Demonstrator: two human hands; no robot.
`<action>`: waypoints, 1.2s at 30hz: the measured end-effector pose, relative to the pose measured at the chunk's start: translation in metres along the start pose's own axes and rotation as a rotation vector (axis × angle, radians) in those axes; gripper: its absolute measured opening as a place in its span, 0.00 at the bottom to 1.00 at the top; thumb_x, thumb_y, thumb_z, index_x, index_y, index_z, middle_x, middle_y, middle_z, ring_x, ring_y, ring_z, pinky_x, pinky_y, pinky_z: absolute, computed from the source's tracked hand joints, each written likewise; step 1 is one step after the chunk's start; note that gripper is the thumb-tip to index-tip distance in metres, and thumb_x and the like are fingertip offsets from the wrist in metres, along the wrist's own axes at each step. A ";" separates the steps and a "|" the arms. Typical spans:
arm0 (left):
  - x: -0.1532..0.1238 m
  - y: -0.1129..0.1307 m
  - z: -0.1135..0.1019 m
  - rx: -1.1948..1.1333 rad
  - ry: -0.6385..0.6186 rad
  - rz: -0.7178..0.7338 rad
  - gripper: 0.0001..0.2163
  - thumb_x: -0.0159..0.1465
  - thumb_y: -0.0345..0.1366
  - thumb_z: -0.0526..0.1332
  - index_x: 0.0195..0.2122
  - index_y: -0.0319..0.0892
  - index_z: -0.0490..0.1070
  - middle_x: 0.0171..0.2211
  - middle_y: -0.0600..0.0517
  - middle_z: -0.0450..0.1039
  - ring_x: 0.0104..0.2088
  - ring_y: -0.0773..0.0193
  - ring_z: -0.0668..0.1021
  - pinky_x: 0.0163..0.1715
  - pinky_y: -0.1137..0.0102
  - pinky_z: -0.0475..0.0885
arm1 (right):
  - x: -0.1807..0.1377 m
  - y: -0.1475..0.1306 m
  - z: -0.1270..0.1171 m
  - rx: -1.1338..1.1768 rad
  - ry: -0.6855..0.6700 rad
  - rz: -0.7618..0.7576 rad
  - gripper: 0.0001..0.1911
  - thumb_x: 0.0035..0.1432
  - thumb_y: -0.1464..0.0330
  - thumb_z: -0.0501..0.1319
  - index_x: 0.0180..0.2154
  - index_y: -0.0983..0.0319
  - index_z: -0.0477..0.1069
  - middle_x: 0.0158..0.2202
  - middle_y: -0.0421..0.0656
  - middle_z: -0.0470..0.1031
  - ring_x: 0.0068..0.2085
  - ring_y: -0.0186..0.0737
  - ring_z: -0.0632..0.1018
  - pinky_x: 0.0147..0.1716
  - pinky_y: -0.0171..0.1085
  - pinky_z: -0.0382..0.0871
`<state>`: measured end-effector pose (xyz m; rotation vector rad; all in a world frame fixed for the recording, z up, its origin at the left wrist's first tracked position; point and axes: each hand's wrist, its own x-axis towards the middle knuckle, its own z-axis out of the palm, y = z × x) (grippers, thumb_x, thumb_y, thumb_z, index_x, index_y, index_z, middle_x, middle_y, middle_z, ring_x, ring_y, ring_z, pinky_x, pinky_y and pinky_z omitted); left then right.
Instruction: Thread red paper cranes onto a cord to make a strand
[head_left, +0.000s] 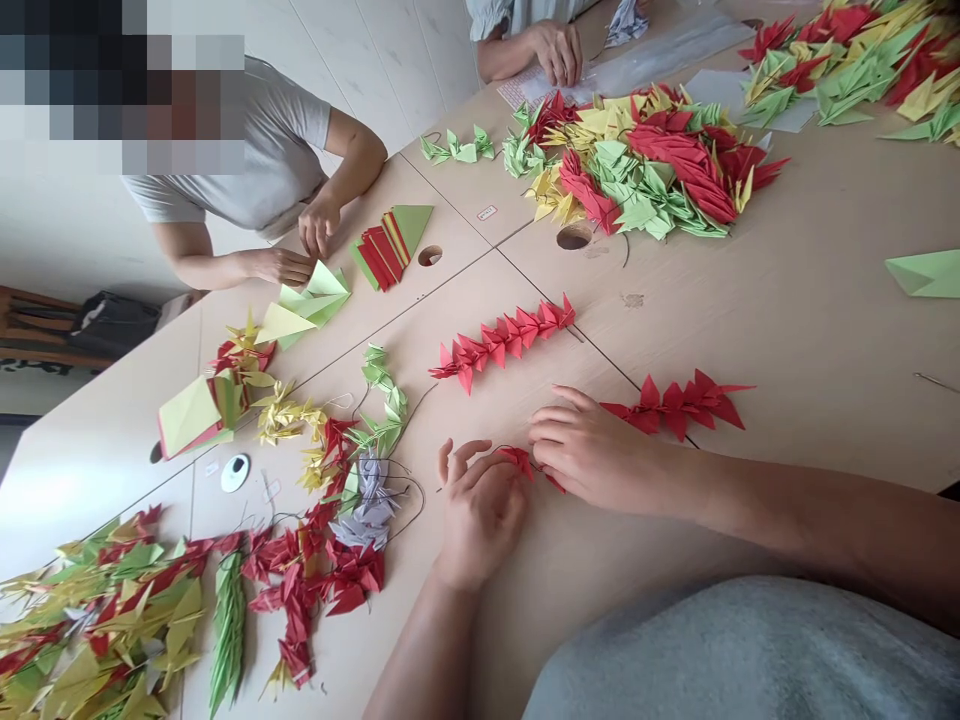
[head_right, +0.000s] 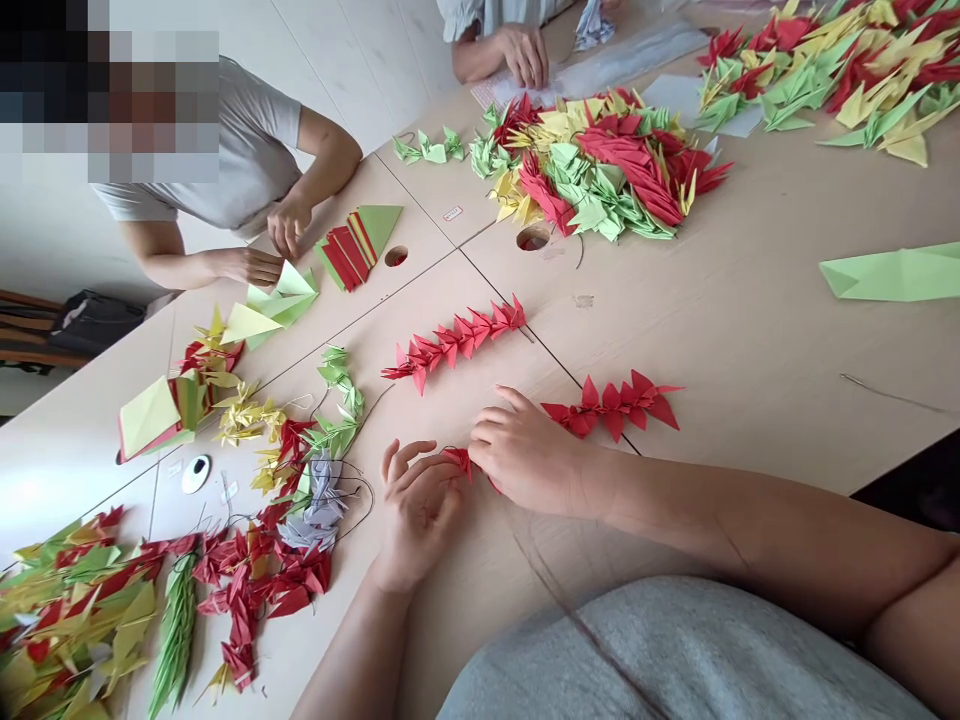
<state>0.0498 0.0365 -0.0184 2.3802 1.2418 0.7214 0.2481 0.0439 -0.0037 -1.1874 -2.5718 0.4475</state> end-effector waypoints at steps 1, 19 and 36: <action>0.000 -0.001 0.001 -0.004 0.003 0.001 0.11 0.56 0.23 0.57 0.33 0.47 0.71 0.34 0.58 0.78 0.47 0.58 0.73 0.60 0.52 0.50 | 0.000 0.000 0.000 0.002 0.000 0.002 0.09 0.57 0.79 0.55 0.29 0.64 0.72 0.32 0.43 0.76 0.44 0.44 0.74 0.60 0.54 0.50; 0.001 -0.010 0.009 0.035 0.036 0.026 0.12 0.54 0.20 0.55 0.28 0.46 0.69 0.27 0.58 0.76 0.38 0.62 0.75 0.54 0.57 0.60 | 0.001 0.001 0.000 -0.015 -0.005 0.015 0.10 0.56 0.79 0.55 0.29 0.63 0.72 0.30 0.42 0.75 0.41 0.42 0.74 0.59 0.51 0.51; 0.003 -0.003 0.004 -0.052 -0.089 -0.038 0.12 0.53 0.24 0.58 0.36 0.46 0.71 0.32 0.55 0.75 0.41 0.60 0.74 0.55 0.57 0.59 | 0.001 0.000 0.001 -0.013 0.023 0.009 0.10 0.55 0.79 0.55 0.28 0.63 0.71 0.28 0.42 0.75 0.40 0.42 0.73 0.57 0.50 0.52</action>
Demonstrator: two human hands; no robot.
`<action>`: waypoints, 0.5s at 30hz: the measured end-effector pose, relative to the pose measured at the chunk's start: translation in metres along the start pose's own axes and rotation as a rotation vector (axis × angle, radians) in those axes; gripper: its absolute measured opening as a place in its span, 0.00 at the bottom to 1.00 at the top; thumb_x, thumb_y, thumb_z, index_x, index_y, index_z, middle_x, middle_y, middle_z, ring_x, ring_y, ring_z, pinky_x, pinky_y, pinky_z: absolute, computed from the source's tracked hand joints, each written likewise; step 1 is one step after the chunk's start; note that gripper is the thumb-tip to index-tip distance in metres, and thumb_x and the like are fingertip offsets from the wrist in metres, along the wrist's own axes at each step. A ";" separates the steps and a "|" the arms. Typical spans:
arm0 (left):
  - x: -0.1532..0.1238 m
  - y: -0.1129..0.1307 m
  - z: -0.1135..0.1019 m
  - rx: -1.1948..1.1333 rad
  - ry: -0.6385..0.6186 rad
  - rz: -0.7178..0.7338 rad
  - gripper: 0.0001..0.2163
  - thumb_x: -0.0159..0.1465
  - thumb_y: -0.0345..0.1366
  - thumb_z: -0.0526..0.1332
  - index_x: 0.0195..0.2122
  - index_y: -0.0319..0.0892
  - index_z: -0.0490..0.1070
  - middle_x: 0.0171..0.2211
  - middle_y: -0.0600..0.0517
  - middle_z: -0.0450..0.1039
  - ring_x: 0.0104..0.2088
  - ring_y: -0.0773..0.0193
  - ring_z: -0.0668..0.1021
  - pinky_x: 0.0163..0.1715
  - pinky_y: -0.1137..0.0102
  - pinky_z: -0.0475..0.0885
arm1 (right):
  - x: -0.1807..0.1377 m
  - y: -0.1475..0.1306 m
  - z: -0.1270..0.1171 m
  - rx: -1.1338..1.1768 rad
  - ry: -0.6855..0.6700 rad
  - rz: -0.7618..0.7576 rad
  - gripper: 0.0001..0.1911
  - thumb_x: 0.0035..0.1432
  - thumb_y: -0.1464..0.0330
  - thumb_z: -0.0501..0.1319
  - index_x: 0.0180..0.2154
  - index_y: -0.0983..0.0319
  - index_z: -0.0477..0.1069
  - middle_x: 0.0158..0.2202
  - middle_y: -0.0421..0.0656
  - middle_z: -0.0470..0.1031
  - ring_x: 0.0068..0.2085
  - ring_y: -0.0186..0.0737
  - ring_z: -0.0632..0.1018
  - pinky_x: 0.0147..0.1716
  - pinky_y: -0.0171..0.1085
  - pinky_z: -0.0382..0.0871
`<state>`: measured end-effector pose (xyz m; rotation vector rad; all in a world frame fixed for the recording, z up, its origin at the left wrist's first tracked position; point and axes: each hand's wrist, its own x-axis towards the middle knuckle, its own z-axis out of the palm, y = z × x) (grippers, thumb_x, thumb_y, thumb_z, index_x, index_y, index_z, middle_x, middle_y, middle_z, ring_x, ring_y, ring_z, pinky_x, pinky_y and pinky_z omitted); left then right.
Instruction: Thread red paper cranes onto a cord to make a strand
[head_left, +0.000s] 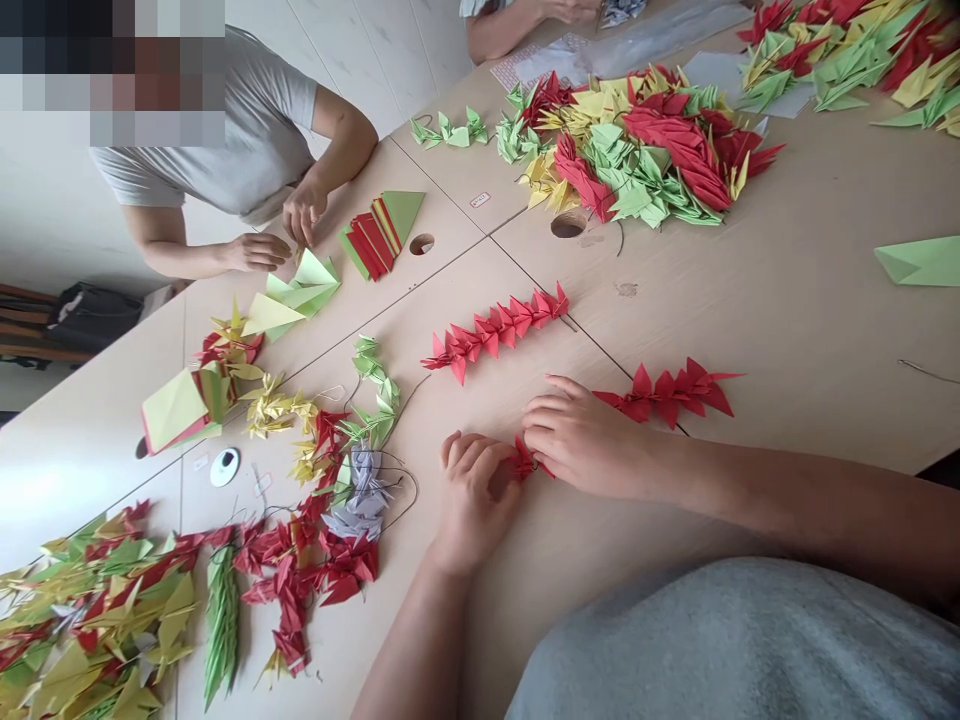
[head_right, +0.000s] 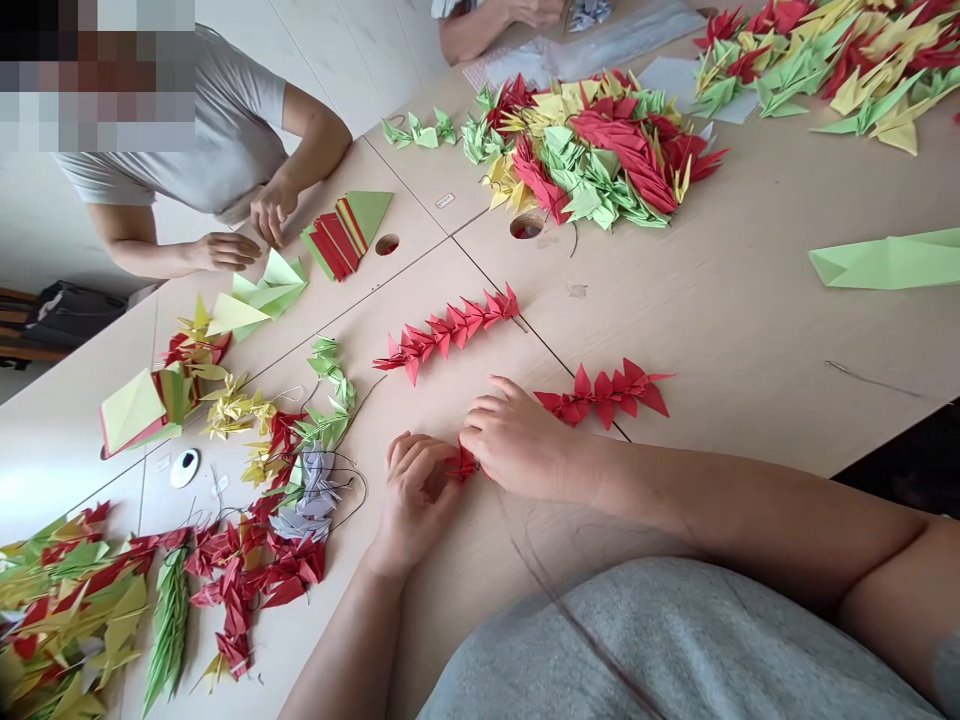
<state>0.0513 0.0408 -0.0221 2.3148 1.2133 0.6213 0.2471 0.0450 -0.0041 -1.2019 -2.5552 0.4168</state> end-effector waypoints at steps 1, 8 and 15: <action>0.000 0.000 0.000 0.000 -0.009 0.007 0.11 0.54 0.24 0.58 0.36 0.46 0.71 0.33 0.54 0.75 0.41 0.60 0.74 0.55 0.57 0.59 | 0.000 0.000 0.000 0.001 0.005 0.001 0.10 0.55 0.79 0.55 0.28 0.63 0.71 0.28 0.42 0.75 0.39 0.42 0.73 0.57 0.50 0.51; 0.000 -0.004 0.004 -0.023 0.061 0.008 0.08 0.56 0.24 0.58 0.31 0.45 0.70 0.27 0.55 0.73 0.35 0.63 0.72 0.47 0.62 0.66 | 0.000 -0.001 0.000 -0.016 -0.014 0.010 0.11 0.54 0.80 0.54 0.28 0.63 0.71 0.29 0.42 0.74 0.39 0.41 0.73 0.58 0.51 0.50; -0.001 -0.006 0.004 -0.033 0.101 -0.075 0.07 0.55 0.24 0.57 0.29 0.44 0.68 0.25 0.55 0.70 0.35 0.62 0.72 0.39 0.65 0.69 | 0.000 0.000 0.000 -0.013 0.013 0.004 0.11 0.56 0.80 0.54 0.29 0.63 0.72 0.29 0.43 0.75 0.39 0.41 0.74 0.58 0.50 0.52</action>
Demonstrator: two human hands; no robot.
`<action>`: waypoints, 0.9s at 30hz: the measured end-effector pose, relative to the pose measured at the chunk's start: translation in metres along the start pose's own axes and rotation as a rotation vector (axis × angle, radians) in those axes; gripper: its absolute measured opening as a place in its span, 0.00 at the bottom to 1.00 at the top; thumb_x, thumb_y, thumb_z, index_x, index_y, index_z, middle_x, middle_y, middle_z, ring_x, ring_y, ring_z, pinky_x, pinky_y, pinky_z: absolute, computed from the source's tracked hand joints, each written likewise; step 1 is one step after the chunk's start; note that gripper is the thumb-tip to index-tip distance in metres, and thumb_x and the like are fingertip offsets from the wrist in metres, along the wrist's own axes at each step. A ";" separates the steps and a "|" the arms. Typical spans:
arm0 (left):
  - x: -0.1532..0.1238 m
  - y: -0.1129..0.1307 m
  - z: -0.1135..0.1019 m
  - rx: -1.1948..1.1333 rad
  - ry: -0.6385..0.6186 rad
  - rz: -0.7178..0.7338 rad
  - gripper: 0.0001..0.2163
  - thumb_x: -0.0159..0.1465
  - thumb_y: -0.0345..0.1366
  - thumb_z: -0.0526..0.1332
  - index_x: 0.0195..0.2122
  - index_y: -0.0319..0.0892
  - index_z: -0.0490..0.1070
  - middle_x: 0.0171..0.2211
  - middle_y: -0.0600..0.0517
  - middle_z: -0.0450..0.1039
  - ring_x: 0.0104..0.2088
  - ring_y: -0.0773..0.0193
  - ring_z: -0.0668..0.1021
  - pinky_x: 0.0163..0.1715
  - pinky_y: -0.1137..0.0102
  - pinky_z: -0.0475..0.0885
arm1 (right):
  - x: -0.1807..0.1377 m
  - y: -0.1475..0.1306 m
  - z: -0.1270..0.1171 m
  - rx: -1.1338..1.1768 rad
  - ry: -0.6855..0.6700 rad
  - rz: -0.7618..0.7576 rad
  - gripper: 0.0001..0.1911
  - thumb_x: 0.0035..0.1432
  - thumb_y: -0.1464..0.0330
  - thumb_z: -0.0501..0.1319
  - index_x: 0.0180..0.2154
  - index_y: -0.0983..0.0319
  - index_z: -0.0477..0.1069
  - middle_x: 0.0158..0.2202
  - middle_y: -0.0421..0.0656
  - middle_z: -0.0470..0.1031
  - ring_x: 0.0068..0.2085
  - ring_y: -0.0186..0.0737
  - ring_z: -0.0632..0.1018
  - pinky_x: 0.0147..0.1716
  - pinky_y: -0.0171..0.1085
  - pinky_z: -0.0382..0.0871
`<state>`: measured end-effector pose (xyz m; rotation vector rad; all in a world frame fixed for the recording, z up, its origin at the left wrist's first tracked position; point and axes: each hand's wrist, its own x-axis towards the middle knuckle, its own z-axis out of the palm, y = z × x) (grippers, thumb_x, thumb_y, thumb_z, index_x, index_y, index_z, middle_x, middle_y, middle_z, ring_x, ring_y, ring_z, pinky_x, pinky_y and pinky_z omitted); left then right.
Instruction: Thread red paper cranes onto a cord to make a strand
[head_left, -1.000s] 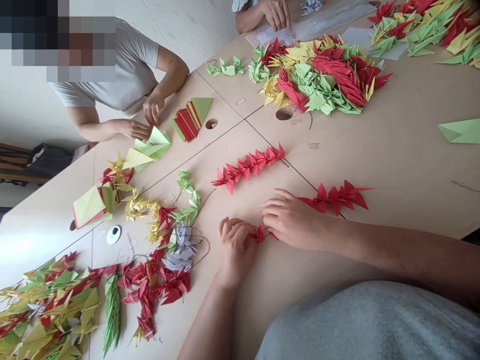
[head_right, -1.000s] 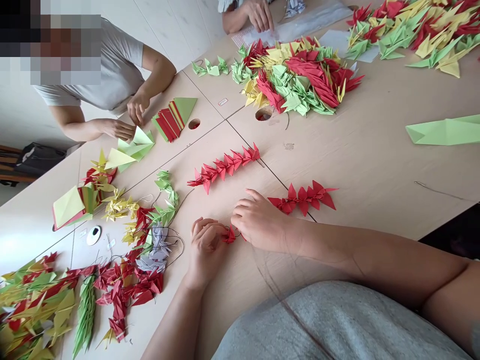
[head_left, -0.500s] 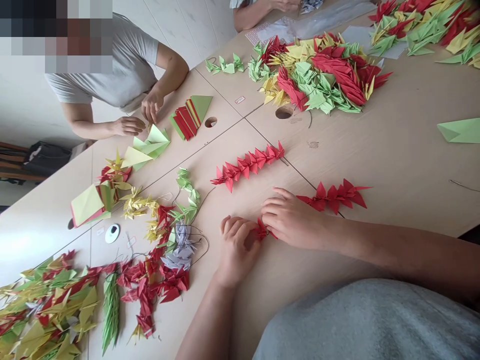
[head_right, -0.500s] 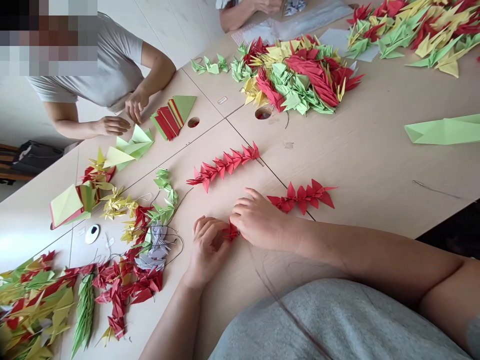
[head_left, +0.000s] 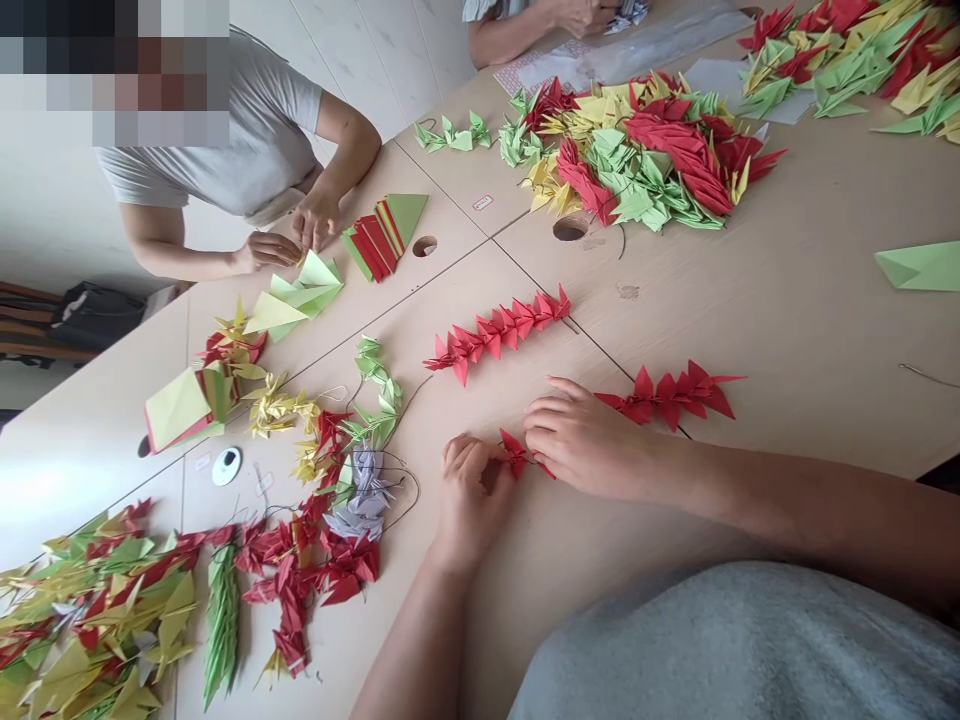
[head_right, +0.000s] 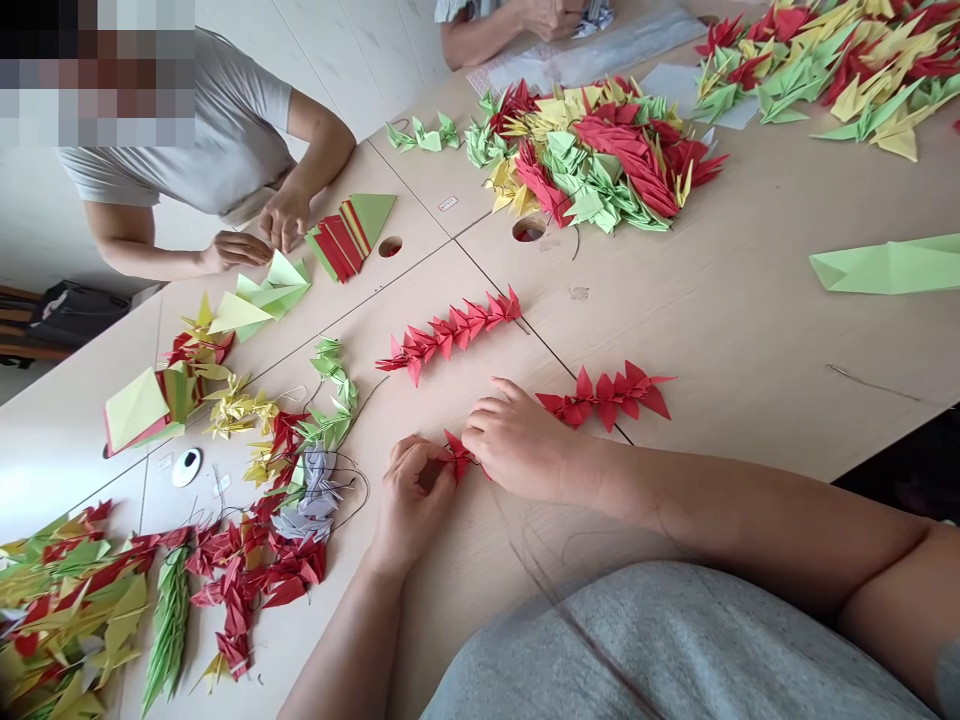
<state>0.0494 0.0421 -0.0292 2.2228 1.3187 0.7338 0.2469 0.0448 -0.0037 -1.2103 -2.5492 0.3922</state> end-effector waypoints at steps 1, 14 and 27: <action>0.000 0.000 0.000 -0.002 0.003 -0.004 0.07 0.55 0.24 0.57 0.29 0.44 0.68 0.26 0.55 0.71 0.35 0.62 0.72 0.38 0.65 0.69 | 0.000 0.000 0.000 -0.002 0.001 -0.001 0.11 0.57 0.79 0.54 0.29 0.63 0.72 0.30 0.44 0.75 0.39 0.42 0.74 0.57 0.50 0.53; 0.002 0.004 -0.003 -0.018 -0.079 0.115 0.04 0.61 0.31 0.61 0.36 0.45 0.74 0.31 0.52 0.74 0.37 0.62 0.73 0.45 0.62 0.68 | 0.000 -0.001 0.001 -0.005 -0.003 -0.008 0.11 0.55 0.79 0.55 0.29 0.63 0.73 0.30 0.43 0.76 0.40 0.42 0.74 0.58 0.52 0.53; 0.001 0.001 0.006 0.007 -0.011 0.245 0.04 0.62 0.30 0.62 0.35 0.44 0.76 0.30 0.52 0.75 0.37 0.63 0.72 0.43 0.64 0.70 | -0.002 0.000 0.001 0.073 0.016 -0.029 0.12 0.57 0.80 0.54 0.29 0.63 0.73 0.31 0.43 0.76 0.41 0.42 0.74 0.59 0.51 0.52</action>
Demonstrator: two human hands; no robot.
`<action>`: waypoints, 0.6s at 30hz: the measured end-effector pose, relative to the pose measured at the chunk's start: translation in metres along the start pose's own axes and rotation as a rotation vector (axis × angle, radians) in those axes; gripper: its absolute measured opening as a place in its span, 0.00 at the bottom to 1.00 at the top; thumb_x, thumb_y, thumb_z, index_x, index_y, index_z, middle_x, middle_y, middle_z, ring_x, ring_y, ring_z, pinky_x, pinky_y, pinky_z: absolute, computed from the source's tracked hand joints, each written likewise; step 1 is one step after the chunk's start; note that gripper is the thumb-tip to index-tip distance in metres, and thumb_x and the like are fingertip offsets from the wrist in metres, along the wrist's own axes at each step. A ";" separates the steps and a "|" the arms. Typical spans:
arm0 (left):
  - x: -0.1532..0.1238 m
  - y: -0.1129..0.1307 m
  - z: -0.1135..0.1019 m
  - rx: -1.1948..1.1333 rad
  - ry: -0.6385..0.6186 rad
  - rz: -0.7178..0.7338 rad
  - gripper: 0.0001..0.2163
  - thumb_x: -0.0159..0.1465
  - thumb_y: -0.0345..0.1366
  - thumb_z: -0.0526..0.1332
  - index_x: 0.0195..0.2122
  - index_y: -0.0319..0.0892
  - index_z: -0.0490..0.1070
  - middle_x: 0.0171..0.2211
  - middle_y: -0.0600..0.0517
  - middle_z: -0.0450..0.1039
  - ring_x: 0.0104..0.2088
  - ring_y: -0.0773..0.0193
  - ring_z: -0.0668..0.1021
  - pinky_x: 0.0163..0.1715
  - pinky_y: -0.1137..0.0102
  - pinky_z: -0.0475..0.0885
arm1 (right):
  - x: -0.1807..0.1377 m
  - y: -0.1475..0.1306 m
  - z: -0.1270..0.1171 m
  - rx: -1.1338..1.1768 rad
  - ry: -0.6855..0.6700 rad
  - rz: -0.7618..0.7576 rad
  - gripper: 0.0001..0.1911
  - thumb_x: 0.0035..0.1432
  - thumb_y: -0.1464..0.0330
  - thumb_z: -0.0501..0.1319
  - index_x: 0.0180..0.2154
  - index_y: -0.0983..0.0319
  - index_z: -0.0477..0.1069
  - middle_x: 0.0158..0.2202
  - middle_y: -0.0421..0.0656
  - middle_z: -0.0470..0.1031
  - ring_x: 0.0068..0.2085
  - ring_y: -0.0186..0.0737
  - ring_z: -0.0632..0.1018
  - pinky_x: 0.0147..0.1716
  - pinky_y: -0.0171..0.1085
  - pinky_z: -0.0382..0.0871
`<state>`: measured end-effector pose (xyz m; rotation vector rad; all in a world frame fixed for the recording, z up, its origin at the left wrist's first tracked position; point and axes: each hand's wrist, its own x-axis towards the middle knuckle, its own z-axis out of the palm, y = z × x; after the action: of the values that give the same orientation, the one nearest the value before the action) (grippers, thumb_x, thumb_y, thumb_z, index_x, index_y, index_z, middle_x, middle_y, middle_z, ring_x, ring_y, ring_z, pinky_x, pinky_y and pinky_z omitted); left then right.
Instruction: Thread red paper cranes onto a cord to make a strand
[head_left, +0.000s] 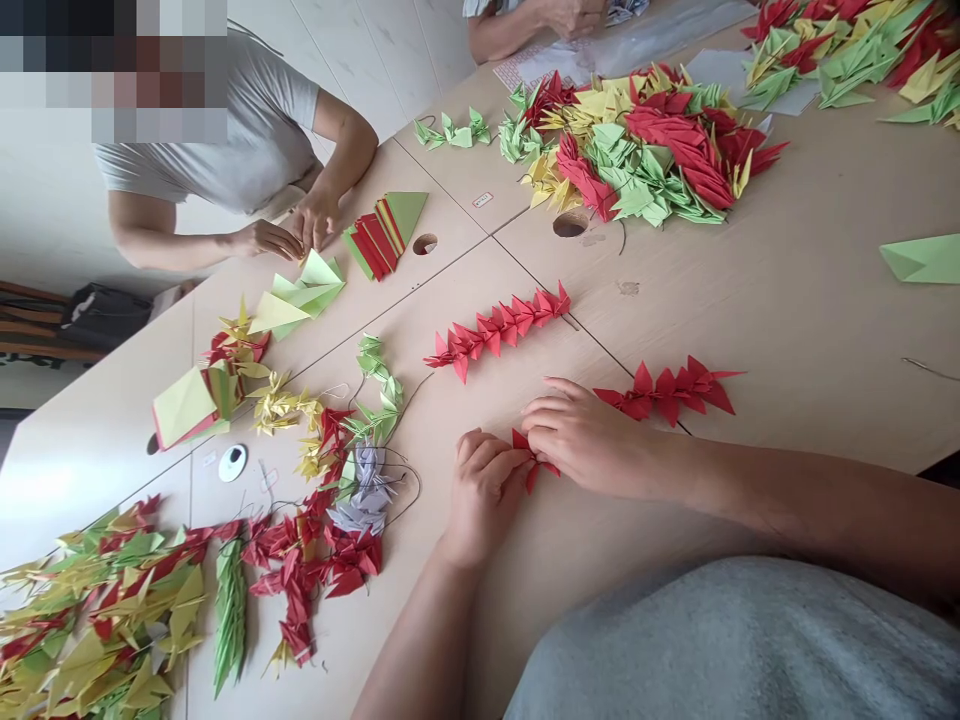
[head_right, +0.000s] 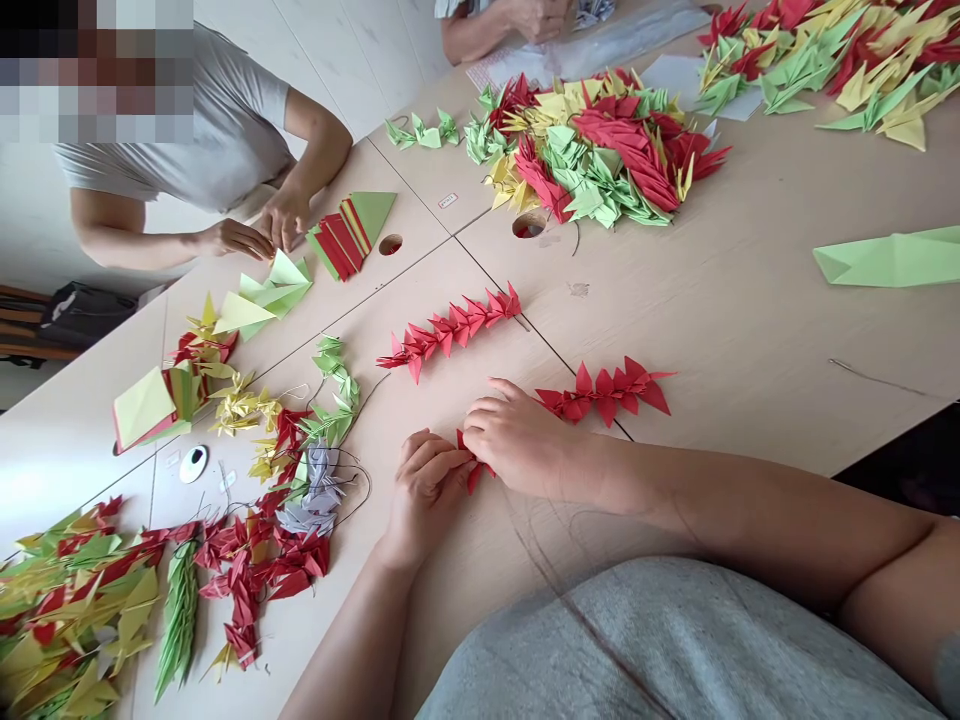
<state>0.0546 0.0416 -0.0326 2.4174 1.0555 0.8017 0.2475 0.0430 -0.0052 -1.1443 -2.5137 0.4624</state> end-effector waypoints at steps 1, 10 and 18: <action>0.000 0.001 0.001 0.002 0.004 0.002 0.03 0.62 0.30 0.62 0.35 0.44 0.76 0.30 0.52 0.75 0.37 0.63 0.72 0.43 0.65 0.70 | 0.000 0.000 0.000 0.002 0.001 0.001 0.12 0.56 0.81 0.54 0.29 0.63 0.72 0.31 0.43 0.76 0.41 0.42 0.74 0.59 0.51 0.53; 0.001 0.002 0.004 -0.015 0.024 -0.023 0.03 0.61 0.29 0.62 0.34 0.43 0.76 0.29 0.51 0.74 0.37 0.62 0.71 0.39 0.67 0.71 | -0.002 0.000 -0.001 -0.004 0.004 0.022 0.12 0.57 0.80 0.54 0.28 0.64 0.73 0.33 0.45 0.77 0.42 0.43 0.75 0.55 0.49 0.56; 0.001 0.001 0.007 -0.073 0.013 -0.034 0.04 0.61 0.28 0.62 0.34 0.43 0.75 0.30 0.51 0.75 0.38 0.62 0.72 0.39 0.67 0.70 | 0.000 0.000 -0.001 -0.014 0.018 0.019 0.11 0.55 0.80 0.54 0.27 0.64 0.72 0.31 0.45 0.76 0.40 0.43 0.74 0.53 0.49 0.58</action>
<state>0.0599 0.0412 -0.0372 2.3299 1.0508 0.8317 0.2477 0.0434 -0.0039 -1.1729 -2.4972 0.4379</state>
